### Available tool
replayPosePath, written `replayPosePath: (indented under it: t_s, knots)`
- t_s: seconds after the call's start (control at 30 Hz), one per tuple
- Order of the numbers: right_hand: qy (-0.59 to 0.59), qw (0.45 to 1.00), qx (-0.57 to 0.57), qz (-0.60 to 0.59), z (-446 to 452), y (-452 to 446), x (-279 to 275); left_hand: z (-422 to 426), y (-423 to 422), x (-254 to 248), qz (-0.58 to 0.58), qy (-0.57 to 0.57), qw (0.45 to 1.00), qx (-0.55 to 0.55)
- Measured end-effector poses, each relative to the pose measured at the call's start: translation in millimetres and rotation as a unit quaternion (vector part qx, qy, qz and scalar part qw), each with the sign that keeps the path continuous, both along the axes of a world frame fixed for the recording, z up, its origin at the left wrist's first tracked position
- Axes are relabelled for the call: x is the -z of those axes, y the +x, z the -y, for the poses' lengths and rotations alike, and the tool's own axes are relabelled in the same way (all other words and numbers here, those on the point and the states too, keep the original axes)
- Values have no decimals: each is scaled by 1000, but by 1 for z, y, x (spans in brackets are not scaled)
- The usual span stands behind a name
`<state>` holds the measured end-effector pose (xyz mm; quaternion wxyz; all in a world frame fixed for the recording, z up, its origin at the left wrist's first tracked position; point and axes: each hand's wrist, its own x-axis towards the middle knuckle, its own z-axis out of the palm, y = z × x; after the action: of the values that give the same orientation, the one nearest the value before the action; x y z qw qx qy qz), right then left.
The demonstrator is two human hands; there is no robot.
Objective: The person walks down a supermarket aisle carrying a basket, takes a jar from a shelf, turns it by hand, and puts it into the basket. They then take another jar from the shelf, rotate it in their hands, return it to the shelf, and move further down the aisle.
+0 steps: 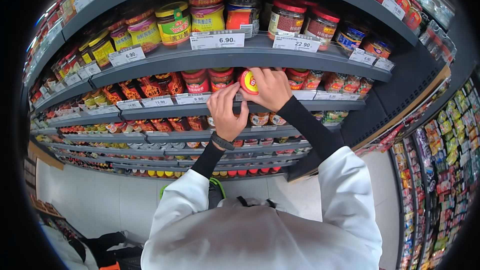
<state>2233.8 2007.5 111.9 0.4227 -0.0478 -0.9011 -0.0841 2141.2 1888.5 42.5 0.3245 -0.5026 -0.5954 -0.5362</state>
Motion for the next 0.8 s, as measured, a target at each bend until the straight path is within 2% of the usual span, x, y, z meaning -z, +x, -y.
replayPosePath:
  t_s: [0.1, 0.2, 0.23, 0.33, 0.37, 0.5, 0.63, 0.73, 0.8]
  knots:
    - [41, 997, 30, 58, -3, -1, -11, 5, 2, -3, 6, 3, 1000, 5]
    - [-3, 994, 35, 103, -9, -12, -13, 13, 1, 0, 12, 9, 1000, 17]
    - [-29, 985, 69, 157, -8, -14, -19, 16, 1, 3, 15, 12, 1000, 23]
    - [-45, 984, 41, 165, -9, -22, -29, 28, -1, 16, 43, 20, 998, 50]
    - [-40, 978, 64, 195, -12, -25, -29, 34, 0, 19, 59, 28, 996, 54]
    - [-35, 982, 14, 183, -16, -34, -31, 57, 3, 43, 107, 20, 991, 72]
    - [-40, 971, 44, 231, -6, -33, -42, 76, 9, 71, 181, -12, 978, 104]
    - [-90, 954, 84, 273, -2, -27, -47, 90, 13, 93, 218, -30, 971, 97]
    - [-226, 933, 54, 274, -3, -20, -45, 100, 19, 110, 254, -55, 961, 94]
